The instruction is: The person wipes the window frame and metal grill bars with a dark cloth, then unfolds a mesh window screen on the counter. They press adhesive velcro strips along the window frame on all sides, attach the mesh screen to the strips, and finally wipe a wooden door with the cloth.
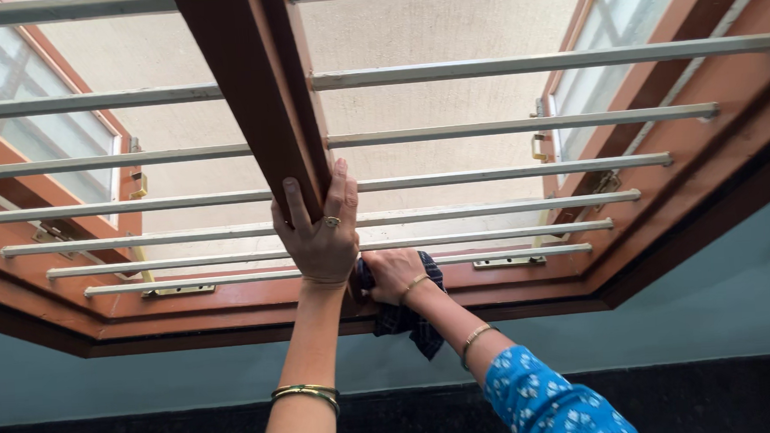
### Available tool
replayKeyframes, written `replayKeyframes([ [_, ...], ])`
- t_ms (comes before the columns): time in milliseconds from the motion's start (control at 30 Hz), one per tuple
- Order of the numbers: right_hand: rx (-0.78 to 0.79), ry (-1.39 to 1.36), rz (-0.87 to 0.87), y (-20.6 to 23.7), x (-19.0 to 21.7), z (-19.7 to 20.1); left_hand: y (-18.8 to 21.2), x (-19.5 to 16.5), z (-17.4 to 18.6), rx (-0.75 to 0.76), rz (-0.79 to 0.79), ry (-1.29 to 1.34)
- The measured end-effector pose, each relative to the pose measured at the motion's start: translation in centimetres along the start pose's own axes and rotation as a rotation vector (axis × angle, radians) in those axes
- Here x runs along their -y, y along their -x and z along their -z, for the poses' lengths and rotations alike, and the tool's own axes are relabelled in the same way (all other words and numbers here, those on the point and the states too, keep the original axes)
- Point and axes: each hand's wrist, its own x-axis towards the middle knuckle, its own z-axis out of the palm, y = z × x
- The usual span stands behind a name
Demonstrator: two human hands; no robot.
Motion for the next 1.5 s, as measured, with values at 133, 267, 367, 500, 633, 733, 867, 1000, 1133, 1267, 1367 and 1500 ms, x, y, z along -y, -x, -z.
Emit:
replayKeyframes([
  [133,-0.167,0.133,0.021,6.0,-6.7,1.8,-0.1,0.1,0.1,0.003,-0.014,-0.003],
  [267,-0.286,0.294,-0.136,13.4,-15.8,6.6,0.1,0.1,0.0,0.014,-0.012,-0.014],
  [367,-0.247,0.462,-0.088,14.5,-17.6,5.5,0.3,0.0,-0.3,0.002,-0.014,-0.043],
  [500,-0.585,0.367,-0.359,13.4,-15.7,1.9,0.7,0.0,-0.7,-0.003,-0.008,-0.027],
  [633,-0.784,0.000,-0.302,12.9,-12.1,-0.3,1.1,0.0,-0.9,0.025,-0.013,-0.042],
  [733,-0.731,-0.159,-0.065,12.0,-5.2,-2.2,1.2,0.0,-0.9,0.025,-0.006,-0.026],
  [867,-0.020,-0.036,-0.103,8.6,2.7,-4.4,1.2,0.0,-0.9,0.042,-0.007,-0.007],
  [1000,0.199,0.083,-0.113,5.2,2.9,-3.7,1.0,-0.1,-0.8,0.043,-0.003,-0.037],
  [1133,0.374,0.008,-0.184,1.6,1.3,-2.6,0.8,-0.2,-0.5,0.039,0.001,-0.020],
  [1267,0.376,0.057,-0.139,2.9,-1.3,-1.9,0.5,-0.2,-0.3,0.036,-0.021,-0.005],
  [1367,0.436,0.019,-0.365,8.5,-6.5,0.8,0.3,-0.3,-0.3,-0.012,-0.010,-0.014],
  [1500,0.215,0.216,-0.276,10.9,-8.4,1.2,0.4,-0.5,-0.5,0.037,-0.006,-0.038],
])
